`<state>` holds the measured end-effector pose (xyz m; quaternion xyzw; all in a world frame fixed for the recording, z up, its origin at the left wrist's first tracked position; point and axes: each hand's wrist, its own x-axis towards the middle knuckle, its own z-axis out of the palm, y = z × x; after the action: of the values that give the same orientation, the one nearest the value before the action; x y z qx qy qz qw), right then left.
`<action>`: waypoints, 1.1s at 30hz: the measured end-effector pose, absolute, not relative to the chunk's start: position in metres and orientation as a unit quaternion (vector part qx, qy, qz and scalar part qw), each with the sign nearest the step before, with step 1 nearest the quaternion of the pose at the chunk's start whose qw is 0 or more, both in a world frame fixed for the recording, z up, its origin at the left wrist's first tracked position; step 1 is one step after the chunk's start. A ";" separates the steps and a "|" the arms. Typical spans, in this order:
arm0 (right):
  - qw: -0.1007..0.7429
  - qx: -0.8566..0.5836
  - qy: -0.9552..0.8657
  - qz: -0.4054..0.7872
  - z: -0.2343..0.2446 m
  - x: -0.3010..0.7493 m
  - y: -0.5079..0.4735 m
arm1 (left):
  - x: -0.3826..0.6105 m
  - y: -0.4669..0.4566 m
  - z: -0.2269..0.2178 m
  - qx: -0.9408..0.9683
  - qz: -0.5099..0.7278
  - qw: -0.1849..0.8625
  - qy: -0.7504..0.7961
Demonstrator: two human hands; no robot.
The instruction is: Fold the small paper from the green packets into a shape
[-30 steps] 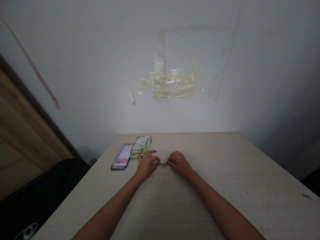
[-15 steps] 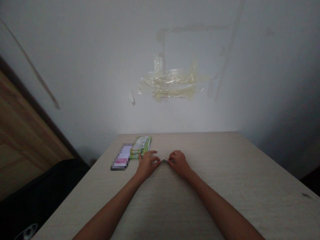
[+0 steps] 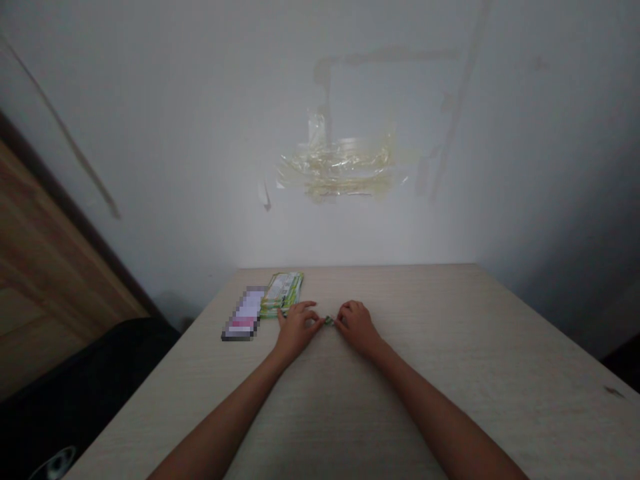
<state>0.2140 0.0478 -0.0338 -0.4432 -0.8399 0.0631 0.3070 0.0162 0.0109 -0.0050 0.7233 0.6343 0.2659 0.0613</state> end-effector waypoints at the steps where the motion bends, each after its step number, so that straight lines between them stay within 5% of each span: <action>1: 0.304 -0.445 -0.840 0.059 -0.034 0.213 0.047 | 0.017 0.012 -0.006 0.722 0.269 0.061 0.634; 33: 0.332 -0.364 -0.863 0.114 -0.031 0.216 0.047 | 0.013 0.012 -0.013 0.760 0.259 0.001 0.596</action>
<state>0.2164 0.0466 -0.0313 -0.3642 -0.8626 0.1137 0.3321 0.0128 0.0122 -0.0131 0.7598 0.5965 0.2586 0.0011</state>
